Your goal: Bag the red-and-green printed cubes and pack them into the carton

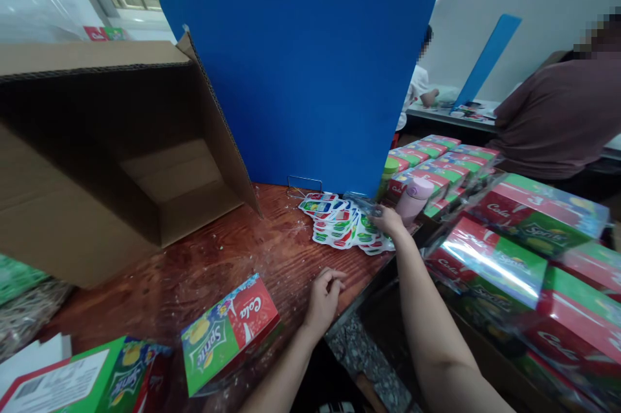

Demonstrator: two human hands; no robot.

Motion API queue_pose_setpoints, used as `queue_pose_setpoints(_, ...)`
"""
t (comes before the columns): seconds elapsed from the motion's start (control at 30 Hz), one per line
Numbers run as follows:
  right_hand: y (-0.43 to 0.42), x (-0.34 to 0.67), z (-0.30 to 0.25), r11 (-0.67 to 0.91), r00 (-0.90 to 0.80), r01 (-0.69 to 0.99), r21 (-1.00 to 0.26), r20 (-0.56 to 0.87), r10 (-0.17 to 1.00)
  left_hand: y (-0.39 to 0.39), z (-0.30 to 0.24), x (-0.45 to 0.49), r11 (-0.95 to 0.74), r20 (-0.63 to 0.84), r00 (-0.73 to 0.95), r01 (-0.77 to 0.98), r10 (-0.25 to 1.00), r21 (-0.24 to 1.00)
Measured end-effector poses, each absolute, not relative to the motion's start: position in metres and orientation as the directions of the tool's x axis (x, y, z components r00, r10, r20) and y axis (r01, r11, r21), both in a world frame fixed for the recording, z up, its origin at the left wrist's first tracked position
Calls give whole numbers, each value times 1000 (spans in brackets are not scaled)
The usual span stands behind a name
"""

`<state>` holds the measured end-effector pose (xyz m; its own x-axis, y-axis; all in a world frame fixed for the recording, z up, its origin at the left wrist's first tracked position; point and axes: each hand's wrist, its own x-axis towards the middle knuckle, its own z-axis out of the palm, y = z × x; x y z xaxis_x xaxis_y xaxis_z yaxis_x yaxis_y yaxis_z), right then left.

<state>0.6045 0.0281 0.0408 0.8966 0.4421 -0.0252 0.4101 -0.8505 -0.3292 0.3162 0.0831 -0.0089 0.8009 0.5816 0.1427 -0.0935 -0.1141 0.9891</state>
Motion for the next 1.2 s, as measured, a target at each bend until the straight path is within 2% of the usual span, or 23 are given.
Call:
queue_pose_setpoints(0.47, 29, 600, 30, -853, 899, 433, -290, 69, 433, 83, -9, 315, -92, 129, 796, -92, 592, 992)
queue_pose_setpoints(0.67, 25, 588, 31, -828, 894, 448, -338, 148, 423, 83, -13, 315, -86, 121, 799, -86, 590, 993)
queue_pose_setpoints(0.8, 19, 576, 35, -810, 901, 426, -403, 270, 340, 81, -8, 308, -92, 107, 798, -64, 594, 994)
queue_pose_setpoints(0.97, 8, 554, 43, -758, 868, 459, -464, 417, 271, 64, 13, 285, -269, 141, 803, 25, 580, 963)
queue_pose_setpoints(1.07, 3, 533, 46, -680, 819, 526, -511, 520, 243, 51, 37, 260, -368, 148, 847, 60, 511, 928)
queue_pose_setpoints(1.2, 2, 508, 42, -510, 734, 669, -541, 591, 335, 45, 71, 215, -506, 183, 907, 38, 380, 862)
